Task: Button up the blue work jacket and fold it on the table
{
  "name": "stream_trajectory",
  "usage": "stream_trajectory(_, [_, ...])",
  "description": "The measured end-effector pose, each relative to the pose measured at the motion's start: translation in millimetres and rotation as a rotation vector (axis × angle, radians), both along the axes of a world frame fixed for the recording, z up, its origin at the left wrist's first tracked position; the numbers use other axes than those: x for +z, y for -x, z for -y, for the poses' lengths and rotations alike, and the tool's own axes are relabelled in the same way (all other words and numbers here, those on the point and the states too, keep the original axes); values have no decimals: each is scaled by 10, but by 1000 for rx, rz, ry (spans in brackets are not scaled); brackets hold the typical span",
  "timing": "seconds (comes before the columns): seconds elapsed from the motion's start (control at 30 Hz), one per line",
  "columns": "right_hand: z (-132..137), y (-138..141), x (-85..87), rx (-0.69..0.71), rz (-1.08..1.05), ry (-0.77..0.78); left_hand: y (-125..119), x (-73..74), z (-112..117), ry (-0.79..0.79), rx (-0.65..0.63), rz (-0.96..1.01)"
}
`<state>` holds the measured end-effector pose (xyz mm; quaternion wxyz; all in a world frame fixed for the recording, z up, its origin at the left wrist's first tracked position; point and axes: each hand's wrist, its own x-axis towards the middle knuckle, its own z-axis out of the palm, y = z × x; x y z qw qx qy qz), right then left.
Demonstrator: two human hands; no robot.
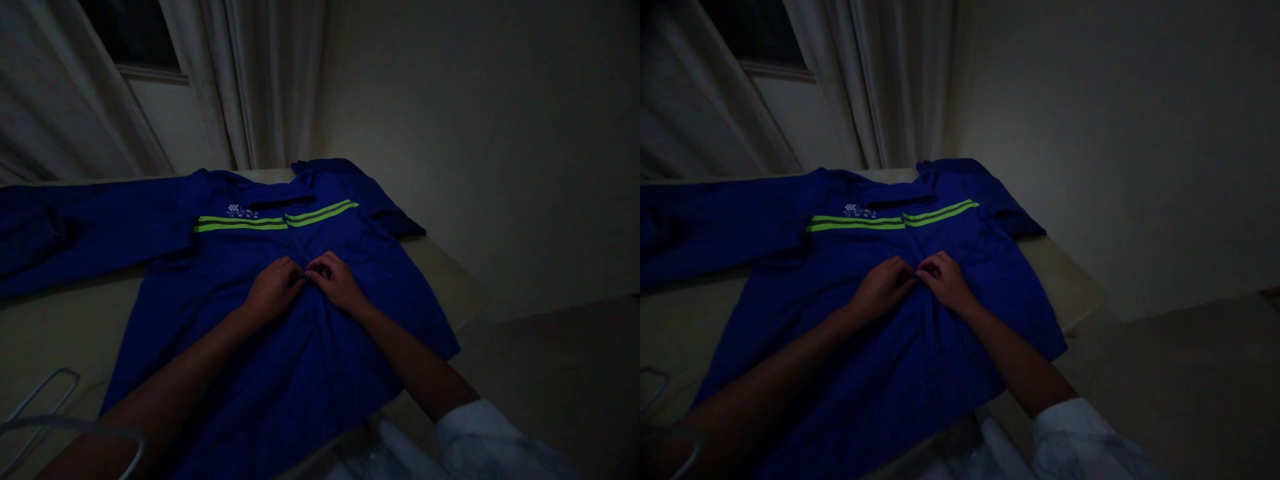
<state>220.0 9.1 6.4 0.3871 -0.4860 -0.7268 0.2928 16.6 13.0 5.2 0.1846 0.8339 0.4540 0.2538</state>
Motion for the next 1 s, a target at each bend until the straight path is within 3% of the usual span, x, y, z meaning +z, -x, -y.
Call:
stream_trajectory(0.2, [-15,-33,11,10,43,-4,14,15,28,-62,-34,16])
stream_trajectory(0.3, [31,-52,125,-35,57,-61,7,49,29,-47,-29,19])
stream_trajectory(0.4, [269,-83,335,73,163,-59,-1,59,36,-47,-21,-40])
stream_trajectory(0.47, [543,-108,451,214,297,0,-4,45,42,-65,-32,-77])
stream_trajectory(0.53, [840,-138,489,252,424,51,-5,36,44,-79,-35,-71])
stream_trajectory(0.7, [1269,-208,316,-39,411,64,23,206,54,-80,-56,-59])
stream_trajectory(0.87, [1306,-163,211,-46,308,51,33,464,194,185,-457,-207])
stream_trajectory(0.93, [1267,-142,184,-71,331,44,-3,473,271,236,-500,-269])
stream_trajectory(1.0, [1206,-139,138,-126,278,65,-55,443,330,233,-448,-304])
